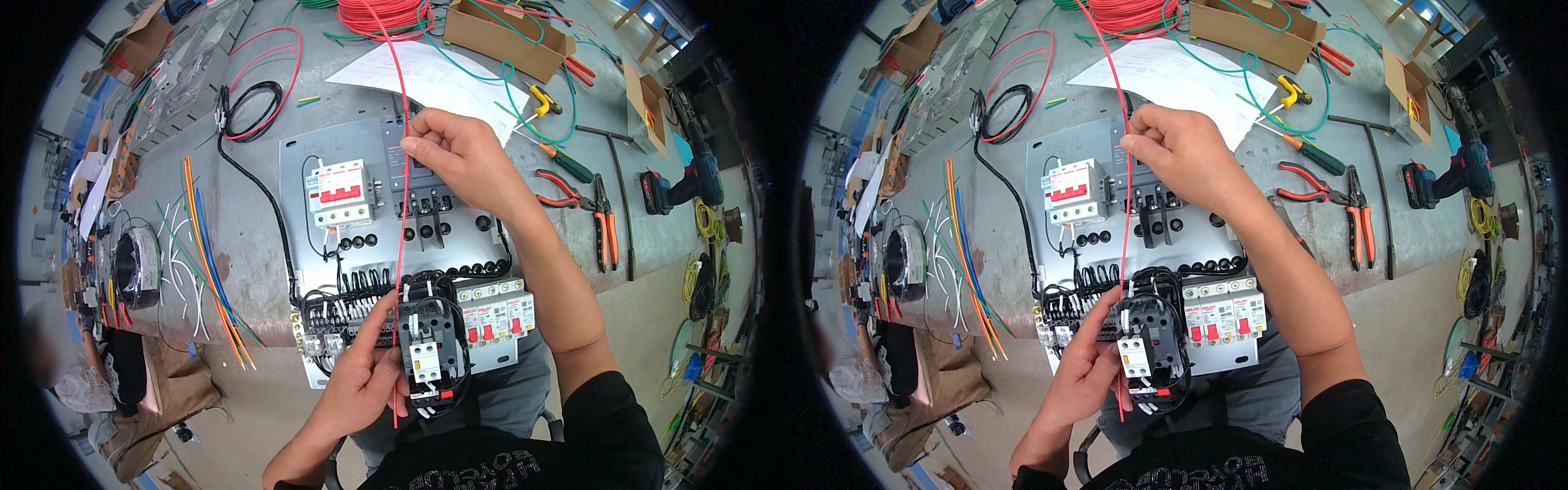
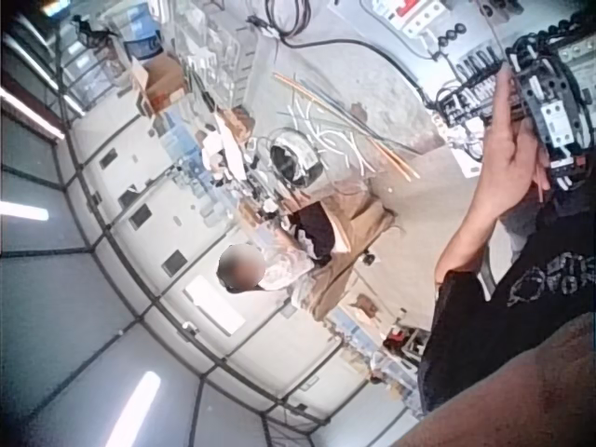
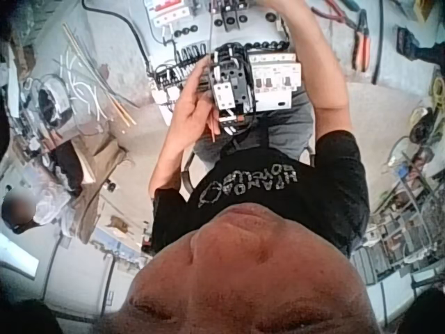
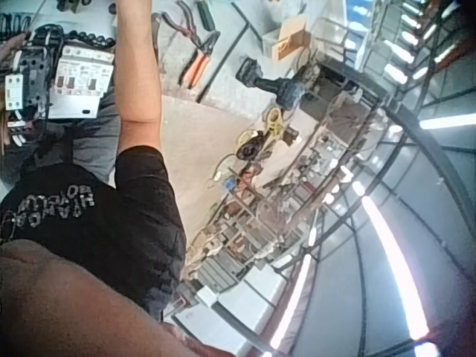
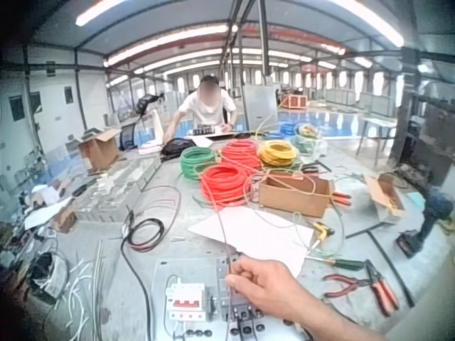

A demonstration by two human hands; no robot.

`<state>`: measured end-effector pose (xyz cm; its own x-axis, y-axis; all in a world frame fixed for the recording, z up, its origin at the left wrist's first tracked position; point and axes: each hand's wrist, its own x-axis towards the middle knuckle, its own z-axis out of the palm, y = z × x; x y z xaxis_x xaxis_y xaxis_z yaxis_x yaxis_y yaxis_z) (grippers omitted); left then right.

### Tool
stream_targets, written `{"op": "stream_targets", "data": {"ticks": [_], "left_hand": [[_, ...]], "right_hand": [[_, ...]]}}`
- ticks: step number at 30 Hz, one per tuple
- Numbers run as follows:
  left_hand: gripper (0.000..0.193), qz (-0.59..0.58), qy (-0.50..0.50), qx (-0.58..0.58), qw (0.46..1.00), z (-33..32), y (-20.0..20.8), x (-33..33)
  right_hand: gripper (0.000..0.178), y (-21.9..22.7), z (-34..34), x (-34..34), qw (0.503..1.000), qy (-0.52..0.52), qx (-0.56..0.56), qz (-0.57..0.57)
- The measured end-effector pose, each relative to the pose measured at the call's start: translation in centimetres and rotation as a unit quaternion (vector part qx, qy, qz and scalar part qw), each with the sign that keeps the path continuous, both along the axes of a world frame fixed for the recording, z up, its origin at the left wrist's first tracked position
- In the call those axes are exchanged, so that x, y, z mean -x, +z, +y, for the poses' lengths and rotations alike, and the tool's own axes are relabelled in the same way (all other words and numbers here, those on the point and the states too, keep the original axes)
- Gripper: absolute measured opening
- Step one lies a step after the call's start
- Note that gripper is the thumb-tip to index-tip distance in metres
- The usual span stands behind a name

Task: The person strips insulation from red, yellow, and green wires using pliers and inserts them into terminals on an electrical panel. The person uses a screwdriver to tighten the terminal screws and secures the wires in place.

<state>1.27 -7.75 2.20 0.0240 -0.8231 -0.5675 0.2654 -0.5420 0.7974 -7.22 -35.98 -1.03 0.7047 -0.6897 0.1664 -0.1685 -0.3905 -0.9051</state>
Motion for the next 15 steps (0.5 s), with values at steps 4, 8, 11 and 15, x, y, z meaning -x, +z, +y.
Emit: {"op": "stream_targets", "data": {"ticks": [4,8,11,15], "left_hand": [[0.069,0.006,0.006,0.000,1.000,0.16,-0.16,0.05],[0.069,0.000,0.006,0.004,1.000,0.28,-0.32,0.05],[0.069,0.000,0.007,0.005,1.000,0.25,-0.24,0.05],[0.069,0.004,0.008,0.007,1.000,0.39,-0.42,0.05]], "right_hand": [[0.022,-0.15,-0.03,-0.07,1.000,-0.004,0.004,-0.001],[0.023,0.18,0.05,-0.06,1.000,-0.007,0.002,0.014],[0.022,0.31,0.01,-0.11,1.000,-0.008,0.004,0.022],[0.026,0.17,-0.12,-0.28,1.000,-0.022,0.012,0.013]]}}
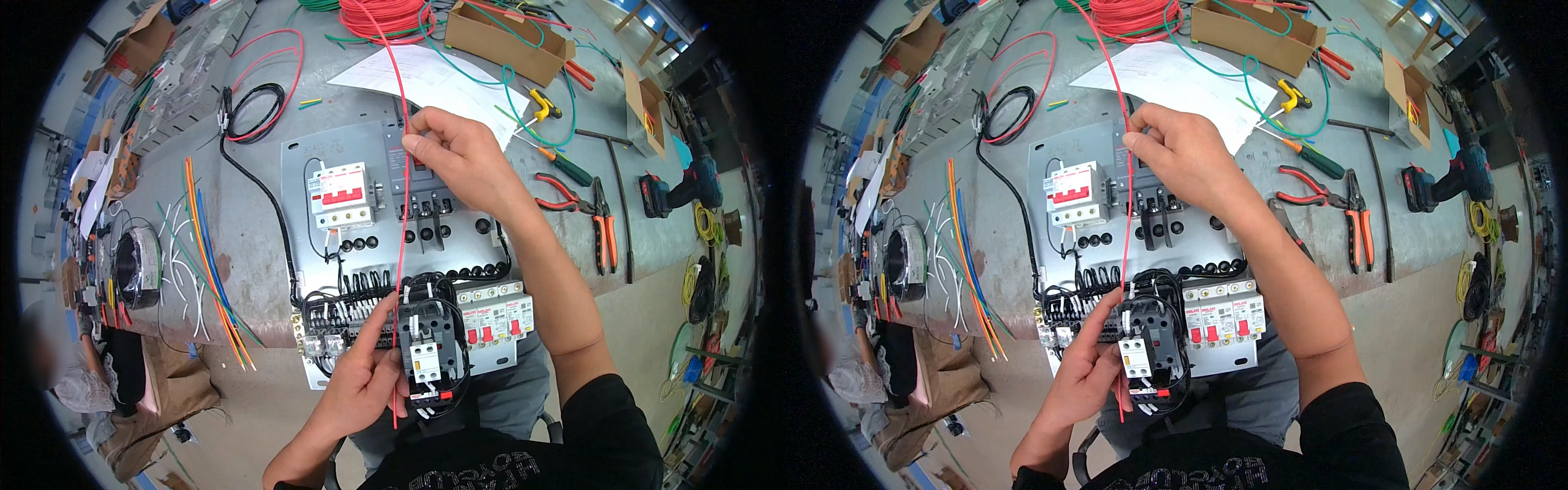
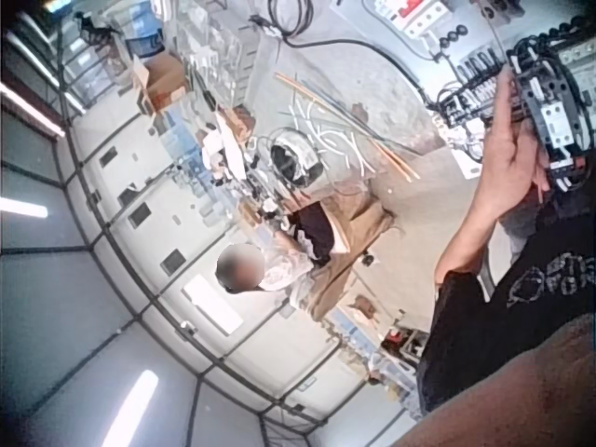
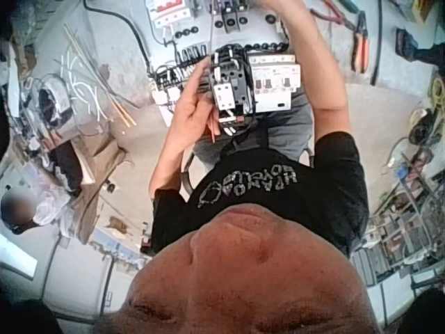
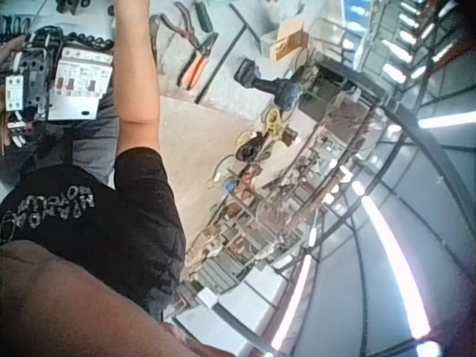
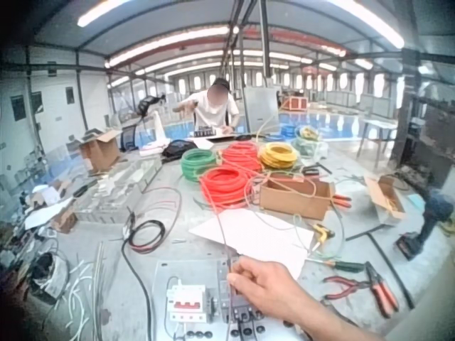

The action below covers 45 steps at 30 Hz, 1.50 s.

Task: The person strips insulation from red, yellow, and green wires using pliers and inserts them into terminals on an electrical panel. The person uses a screwdriver to tighten the terminal screws and secures the wires in place.

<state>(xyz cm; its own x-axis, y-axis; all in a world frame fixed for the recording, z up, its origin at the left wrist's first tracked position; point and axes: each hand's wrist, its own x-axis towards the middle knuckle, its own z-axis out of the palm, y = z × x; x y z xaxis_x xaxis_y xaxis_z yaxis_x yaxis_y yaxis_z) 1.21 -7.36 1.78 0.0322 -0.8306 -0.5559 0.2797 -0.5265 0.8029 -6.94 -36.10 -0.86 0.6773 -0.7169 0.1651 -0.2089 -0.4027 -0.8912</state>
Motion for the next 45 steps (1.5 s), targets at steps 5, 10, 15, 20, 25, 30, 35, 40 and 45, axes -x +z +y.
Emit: {"op": "stream_targets", "data": {"ticks": [5,10,15,20,25,30,35,40,45], "left_hand": [[0.069,-0.009,-0.001,-0.009,1.000,-0.2,0.3,0.0],[0.064,-0.020,-0.023,-0.001,1.000,-0.1,0.1,-0.2],[0.064,-0.019,-0.022,0.002,1.000,-0.1,0.2,-0.2],[0.067,-0.023,-0.011,-0.001,1.000,0.0,0.1,-0.1],[0.068,-0.140,-0.017,0.020,0.990,-0.1,0.4,0.8],[0.063,-0.208,-0.003,0.026,0.978,0.3,0.7,1.3],[0.061,-0.122,0.052,0.058,0.989,1.8,1.5,-0.7],[0.046,-0.110,0.054,0.110,0.986,-2.2,6.8,-1.5],[0.030,-0.051,0.091,0.187,0.977,-9.0,9.0,-3.1]], "right_hand": [[0.027,-0.2,-0.1,-0.2,1.000,-0.003,-0.001,-0.001],[0.025,-0.1,-0.1,-0.4,1.000,-0.007,-0.013,-0.004],[0.022,0.1,-0.2,-0.2,1.000,0.002,-0.023,0.014],[0.025,-0.8,-0.4,-0.5,1.000,-0.009,-0.009,-0.015],[0.023,-0.5,-0.2,-0.3,0.999,-0.006,-0.044,-0.030],[0.021,-0.5,-0.4,0.2,0.993,0.004,-0.101,-0.060],[0.017,4.2,1.1,1.0,0.964,0.027,-0.216,-0.151],[0.014,8.1,3.7,0.7,0.923,0.059,-0.284,-0.253],[0.010,9.2,6.6,-0.7,0.897,0.088,-0.320,-0.292]]}}
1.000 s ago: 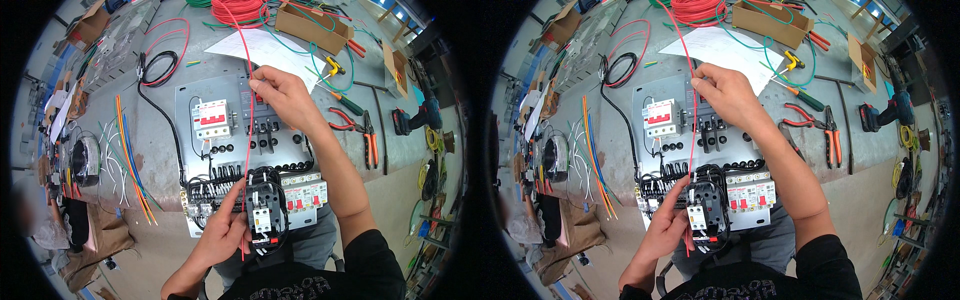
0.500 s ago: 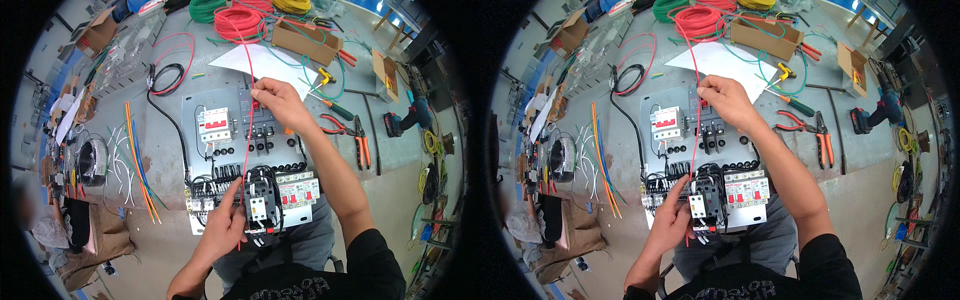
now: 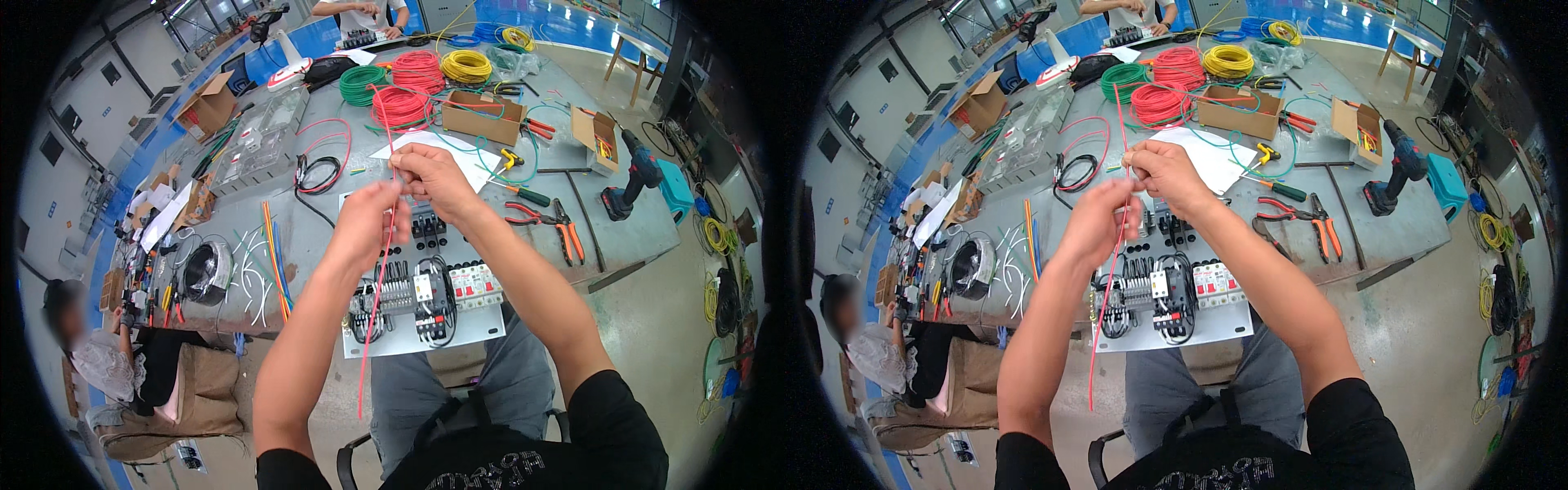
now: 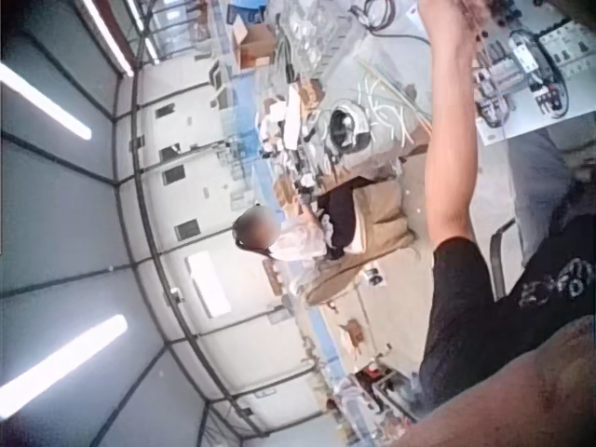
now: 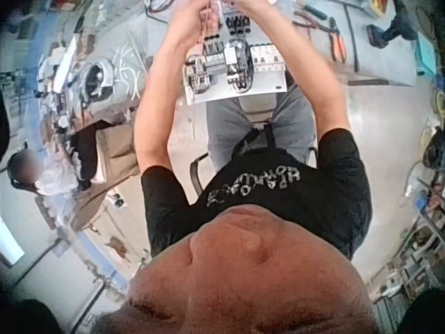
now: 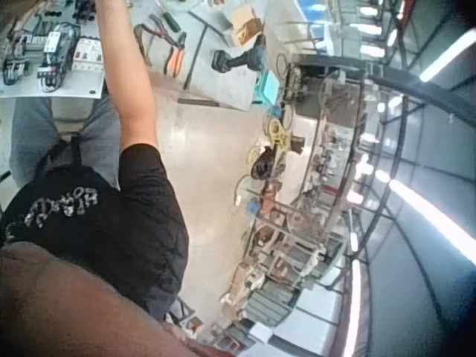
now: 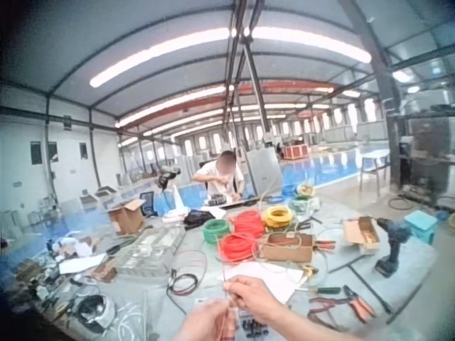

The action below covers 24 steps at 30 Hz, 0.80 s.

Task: The person strips insulation from red, yellow, and green wires using pliers and inserts them into terminals on an electrical panel. The person uses a screwdriver to tighten the terminal screws and secures the wires in place.

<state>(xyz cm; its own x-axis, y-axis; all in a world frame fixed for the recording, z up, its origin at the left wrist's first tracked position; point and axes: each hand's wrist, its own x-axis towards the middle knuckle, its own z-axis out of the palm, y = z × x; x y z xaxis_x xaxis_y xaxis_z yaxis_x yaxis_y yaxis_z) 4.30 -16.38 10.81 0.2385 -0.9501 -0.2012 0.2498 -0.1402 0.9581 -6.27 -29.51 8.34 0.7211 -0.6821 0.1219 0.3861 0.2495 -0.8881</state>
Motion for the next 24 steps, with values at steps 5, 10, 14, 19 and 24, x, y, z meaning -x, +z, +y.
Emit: {"op": "stream_targets", "data": {"ticks": [5,10,14,19,24], "left_hand": [[0.028,0.153,-0.020,0.024,0.988,-1.7,0.1,0.9],[0.027,0.198,-0.083,0.026,0.976,-2.0,-2.5,0.6],[0.025,0.190,-0.054,0.013,0.980,-1.1,-2.4,2.0],[0.024,0.177,-0.058,0.027,0.982,0.1,-2.3,1.7],[0.025,0.168,-0.047,0.007,0.985,0.7,-3.4,2.4]], "right_hand": [[0.014,-0.2,0.7,2.1,1.000,0.005,0.006,-0.005],[0.012,-2.0,0.9,3.8,1.000,0.012,-0.016,-0.014],[0.019,-2.8,1.3,6.2,0.994,-0.020,0.082,0.073],[0.041,-6.4,-0.7,17.9,0.754,-0.340,0.398,0.396],[0.059,-11.3,-3.4,29.3,0.603,-0.331,0.353,0.634]]}}
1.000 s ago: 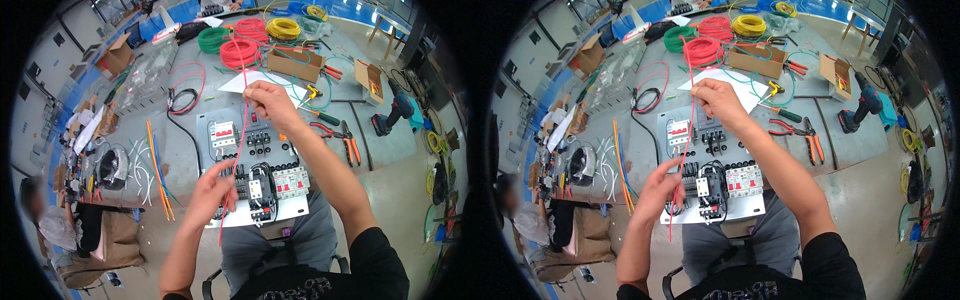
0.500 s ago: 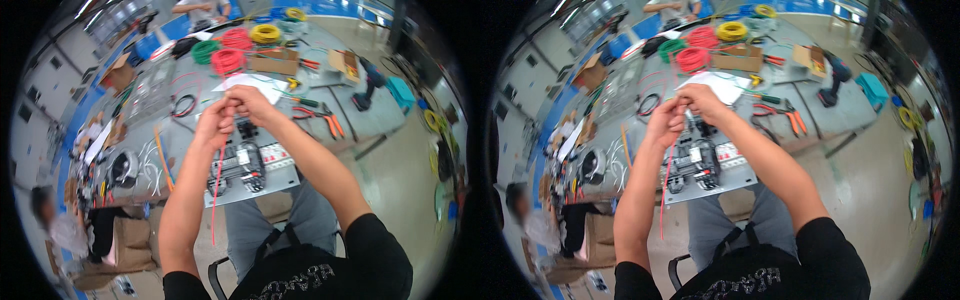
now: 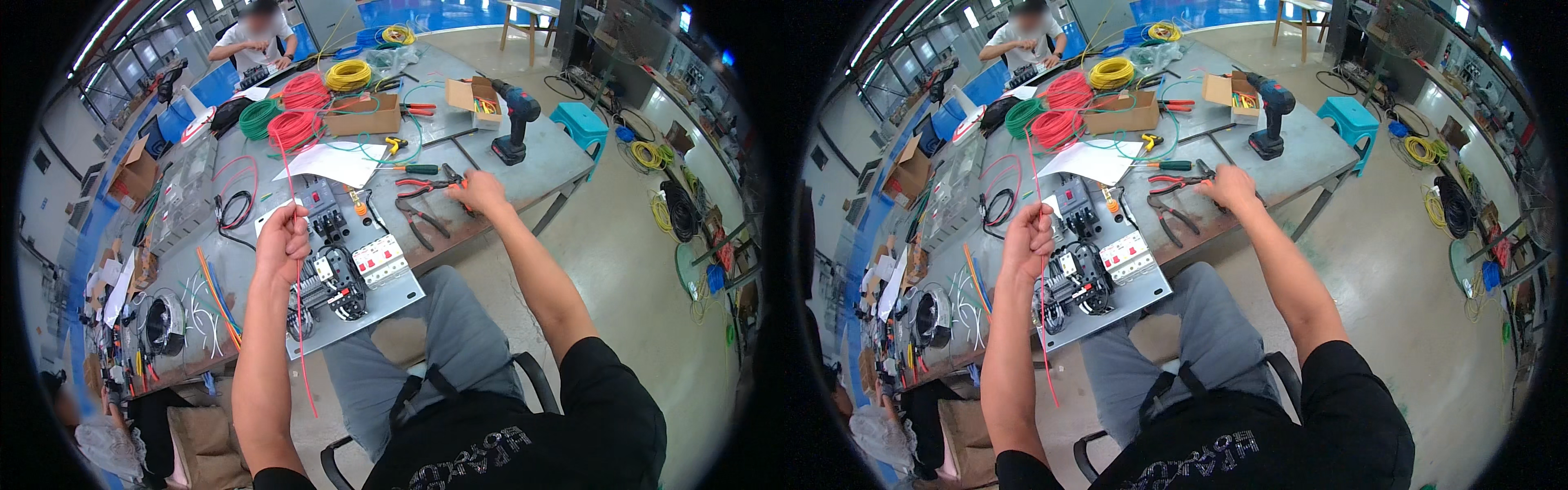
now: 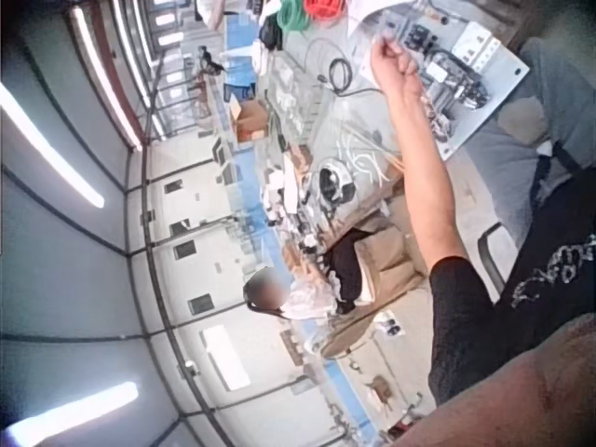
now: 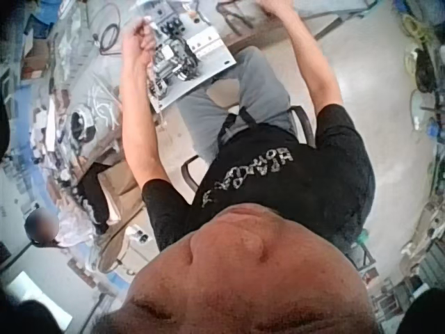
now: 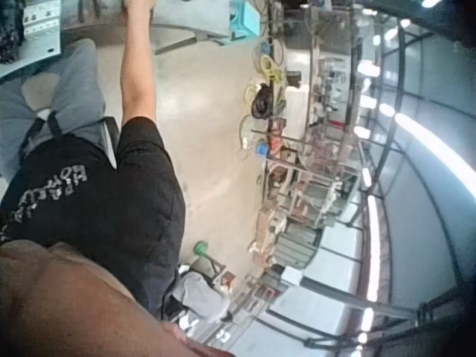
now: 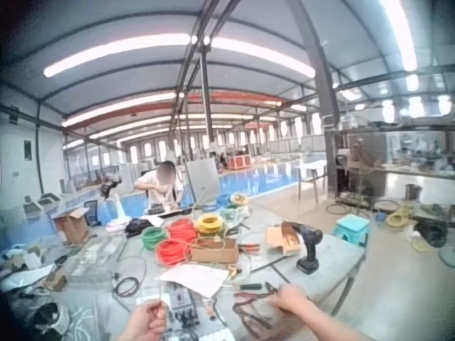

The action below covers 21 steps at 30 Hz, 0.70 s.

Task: The person strips insulation from red, yellow, and green wires using pliers and inserts them into terminals on an electrical panel. The person uses a screwdriver to tighten the terminal screws and secures the wires in place.

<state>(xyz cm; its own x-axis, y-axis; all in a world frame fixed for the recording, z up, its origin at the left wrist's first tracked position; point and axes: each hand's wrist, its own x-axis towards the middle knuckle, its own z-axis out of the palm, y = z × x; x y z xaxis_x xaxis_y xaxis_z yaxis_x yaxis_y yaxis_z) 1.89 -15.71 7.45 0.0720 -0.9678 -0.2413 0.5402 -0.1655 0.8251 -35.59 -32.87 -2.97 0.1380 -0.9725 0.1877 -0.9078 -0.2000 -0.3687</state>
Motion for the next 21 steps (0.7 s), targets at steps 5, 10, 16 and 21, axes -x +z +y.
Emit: {"op": "stream_targets", "data": {"ticks": [5,10,16,21], "left_hand": [[0.026,0.007,-0.011,0.007,1.000,1.0,-0.1,-0.1],[0.024,-0.002,-0.026,0.010,1.000,0.1,0.0,2.2],[0.024,-0.035,0.010,-0.020,0.999,1.8,-0.5,0.3],[0.024,-0.033,0.003,-0.015,0.999,2.2,0.4,0.9]], "right_hand": [[0.060,-2.1,-1.1,1.0,0.999,0.005,-0.028,0.016],[0.031,-2.9,-5.8,7.9,0.820,-0.006,-0.306,-0.484],[0.039,3.8,1.9,-0.3,0.661,0.214,-0.285,-0.661],[0.046,10.2,6.1,-8.3,0.853,0.267,-0.237,-0.381]]}}
